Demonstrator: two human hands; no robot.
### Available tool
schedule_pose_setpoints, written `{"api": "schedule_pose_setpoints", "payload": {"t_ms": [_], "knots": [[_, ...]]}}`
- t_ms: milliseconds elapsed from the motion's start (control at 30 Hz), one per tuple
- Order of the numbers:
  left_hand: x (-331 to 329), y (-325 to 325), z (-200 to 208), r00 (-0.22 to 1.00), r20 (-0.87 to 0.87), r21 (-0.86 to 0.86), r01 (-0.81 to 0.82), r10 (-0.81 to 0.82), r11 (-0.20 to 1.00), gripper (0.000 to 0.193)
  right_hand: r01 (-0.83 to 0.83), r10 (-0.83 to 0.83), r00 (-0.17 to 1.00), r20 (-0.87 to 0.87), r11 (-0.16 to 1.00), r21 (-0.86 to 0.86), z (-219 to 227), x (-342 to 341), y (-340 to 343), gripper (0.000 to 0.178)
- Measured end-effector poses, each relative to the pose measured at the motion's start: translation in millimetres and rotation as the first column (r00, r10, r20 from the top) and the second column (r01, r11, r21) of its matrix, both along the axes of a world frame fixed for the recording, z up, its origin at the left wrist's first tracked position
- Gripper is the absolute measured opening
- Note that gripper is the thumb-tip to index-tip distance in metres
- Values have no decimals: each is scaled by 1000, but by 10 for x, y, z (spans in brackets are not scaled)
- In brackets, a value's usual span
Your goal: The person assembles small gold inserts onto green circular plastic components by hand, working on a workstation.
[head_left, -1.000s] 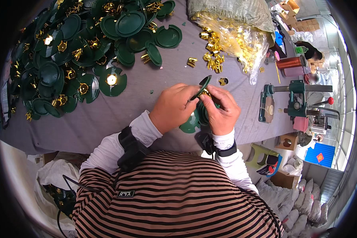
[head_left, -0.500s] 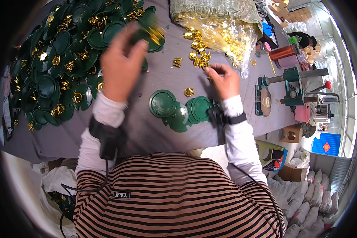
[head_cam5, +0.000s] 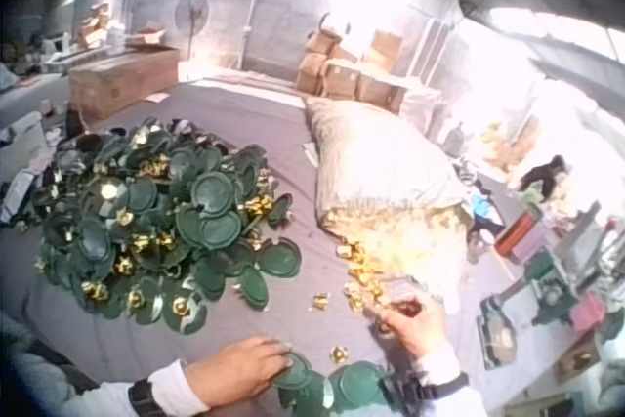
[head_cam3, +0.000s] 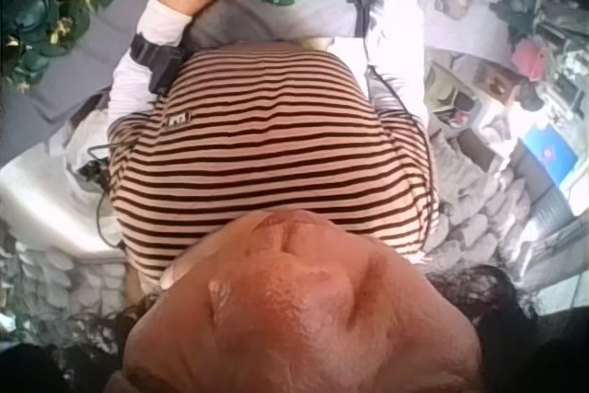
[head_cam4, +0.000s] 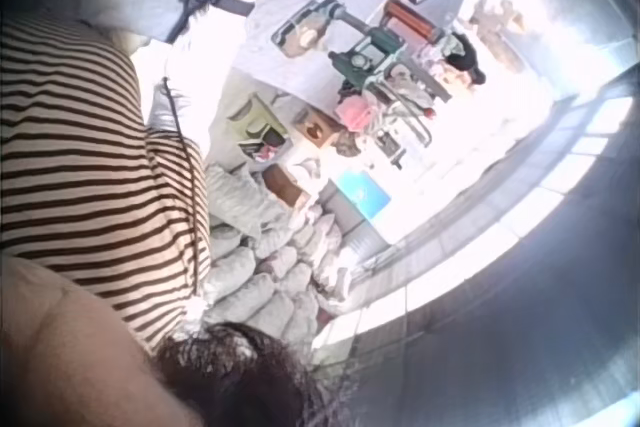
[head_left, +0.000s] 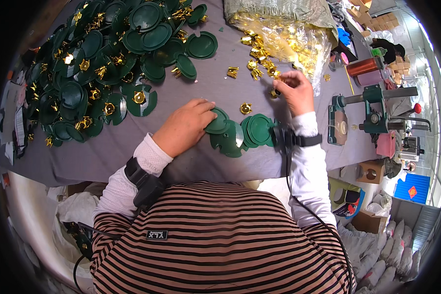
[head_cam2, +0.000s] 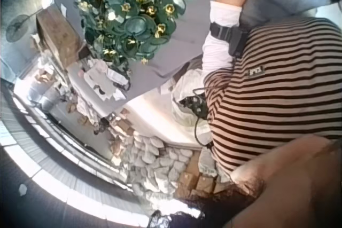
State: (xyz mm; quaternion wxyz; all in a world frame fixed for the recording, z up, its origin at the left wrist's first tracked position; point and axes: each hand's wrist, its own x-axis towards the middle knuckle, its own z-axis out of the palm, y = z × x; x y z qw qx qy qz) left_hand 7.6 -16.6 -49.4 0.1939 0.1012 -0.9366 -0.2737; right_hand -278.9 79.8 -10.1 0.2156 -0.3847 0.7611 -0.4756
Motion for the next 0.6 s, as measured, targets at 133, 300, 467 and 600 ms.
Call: {"api": "schedule_pose_setpoints", "payload": {"t_ms": [133, 300, 467, 600], "knots": [[-67, -98, -10, 978, -133, 173, -137, 161, 975, 32, 59, 19, 951, 309, 969, -241, 87, 350, 290, 38], [-293, 109, 175, 948, 11, 921, -134, 319, 366, 23, -21, 62, 982, 178, 975, -223, 61, 962, 441, 32], [-396, 235, 115, 929, -103, 986, 47, 357, 161, 26, -114, 54, 981, -185, 937, -329, -63, 1177, 386, 26], [-384, 230, 53, 936, -139, 972, 66, 325, 226, 27, -191, 53, 918, -393, 928, -320, -26, 1256, 311, 23]]}}
